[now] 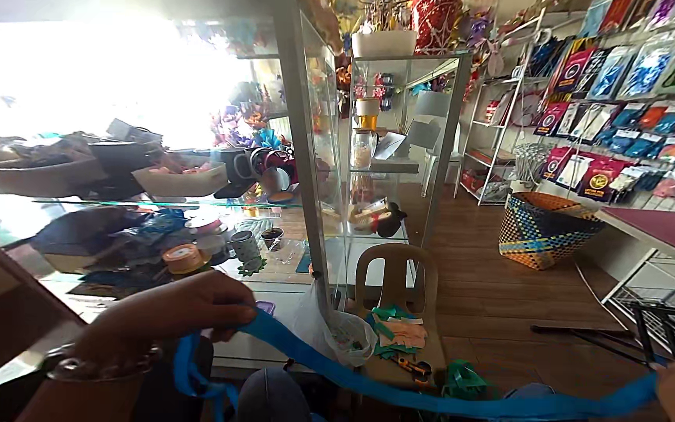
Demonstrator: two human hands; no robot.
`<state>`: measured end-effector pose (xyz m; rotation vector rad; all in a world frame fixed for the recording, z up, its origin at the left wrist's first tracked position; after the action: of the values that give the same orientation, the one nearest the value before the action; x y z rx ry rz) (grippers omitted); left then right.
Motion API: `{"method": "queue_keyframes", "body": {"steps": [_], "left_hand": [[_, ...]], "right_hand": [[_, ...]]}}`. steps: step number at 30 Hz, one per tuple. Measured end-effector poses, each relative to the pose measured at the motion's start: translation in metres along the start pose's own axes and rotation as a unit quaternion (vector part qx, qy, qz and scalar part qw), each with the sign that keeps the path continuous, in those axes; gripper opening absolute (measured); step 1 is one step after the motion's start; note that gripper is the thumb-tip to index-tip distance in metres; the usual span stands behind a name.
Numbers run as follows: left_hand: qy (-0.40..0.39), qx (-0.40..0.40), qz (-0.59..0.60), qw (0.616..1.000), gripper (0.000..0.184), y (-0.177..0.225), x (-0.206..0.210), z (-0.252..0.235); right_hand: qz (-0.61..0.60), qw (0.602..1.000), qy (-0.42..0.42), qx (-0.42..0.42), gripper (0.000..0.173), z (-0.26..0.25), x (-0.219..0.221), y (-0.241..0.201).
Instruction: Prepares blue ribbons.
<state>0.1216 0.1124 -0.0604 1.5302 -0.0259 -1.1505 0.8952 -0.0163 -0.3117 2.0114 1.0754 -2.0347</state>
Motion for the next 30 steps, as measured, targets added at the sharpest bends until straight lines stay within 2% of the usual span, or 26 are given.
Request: {"method": "queue_keyframes", "body": {"steps": [2, 5, 8, 11, 14, 15, 17, 18, 19, 20, 21, 22, 25, 26, 30], "left_hand": [[-0.028, 0.038, -0.054, 0.997, 0.019, 0.02, 0.03, -0.015], [-0.061, 0.104, -0.112, 0.986, 0.025, 0.062, 0.082, -0.03], [-0.082, 0.18, -0.116, 0.973, 0.025, 0.091, 0.127, -0.04], [-0.085, 0.213, -0.146, 0.962, 0.025, 0.1, 0.159, -0.049], [-0.078, 0.179, -0.191, 0.962, 0.027, 0.09, 0.178, -0.056], [-0.083, 0.163, -0.204, 0.962, 0.027, 0.086, 0.181, -0.058], [-0.104, 0.131, -0.222, 0.961, 0.027, 0.077, 0.184, -0.06], [-0.114, 0.119, -0.229, 0.959, 0.027, 0.074, 0.184, -0.062], [-0.125, 0.11, -0.234, 0.958, 0.027, 0.072, 0.184, -0.064], [-0.134, 0.109, -0.237, 0.956, 0.027, 0.071, 0.185, -0.067], [-0.145, 0.108, -0.237, 0.955, 0.027, 0.071, 0.187, -0.069], [-0.154, 0.112, -0.237, 0.953, 0.027, 0.072, 0.19, -0.072], [-0.174, 0.144, -0.226, 0.948, 0.027, 0.083, 0.199, -0.073], [-0.18, 0.154, -0.219, 0.946, 0.026, 0.086, 0.2, -0.071], [-0.19, 0.176, -0.197, 0.946, 0.026, 0.095, 0.194, -0.054]], "right_hand": [[-0.054, 0.991, 0.007, -0.121, 0.038, 0.01, -0.001, -0.06], [-0.133, 0.95, -0.025, -0.281, 0.035, 0.07, -0.003, -0.164], [-0.159, 0.894, -0.145, -0.393, 0.031, 0.159, 0.026, -0.242], [-0.112, 0.827, -0.285, -0.472, 0.03, 0.259, 0.071, -0.273], [0.013, 0.737, -0.436, -0.516, 0.031, 0.331, 0.119, -0.261], [0.056, 0.699, -0.483, -0.524, 0.037, 0.345, 0.13, -0.253], [0.064, 0.649, -0.536, -0.536, 0.076, 0.356, 0.131, -0.245], [0.045, 0.65, -0.534, -0.539, 0.095, 0.355, 0.119, -0.248], [-0.004, 0.658, -0.515, -0.549, 0.107, 0.353, 0.099, -0.258], [-0.081, 0.66, -0.486, -0.567, 0.109, 0.352, 0.071, -0.271], [-0.171, 0.648, -0.461, -0.582, 0.105, 0.355, 0.04, -0.286], [-0.262, 0.618, -0.459, -0.582, 0.097, 0.361, 0.01, -0.299], [-0.475, 0.452, -0.532, -0.536, 0.08, 0.387, -0.043, -0.324], [-0.501, 0.42, -0.551, -0.518, 0.077, 0.395, -0.05, -0.329], [-0.53, 0.354, -0.621, -0.457, 0.047, 0.411, -0.037, -0.339]]}}
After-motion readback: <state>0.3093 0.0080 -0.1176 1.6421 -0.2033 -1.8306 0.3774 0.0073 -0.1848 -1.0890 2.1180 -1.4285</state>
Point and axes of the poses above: each hand's wrist, its own z-axis away from the middle knuckle, its own x-axis out of the palm, y = z × x, the point moved 9 cm from there along -z, towards the middle knuckle, and after that the axes turned 2 degrees about -x, right-handed, at the moved point
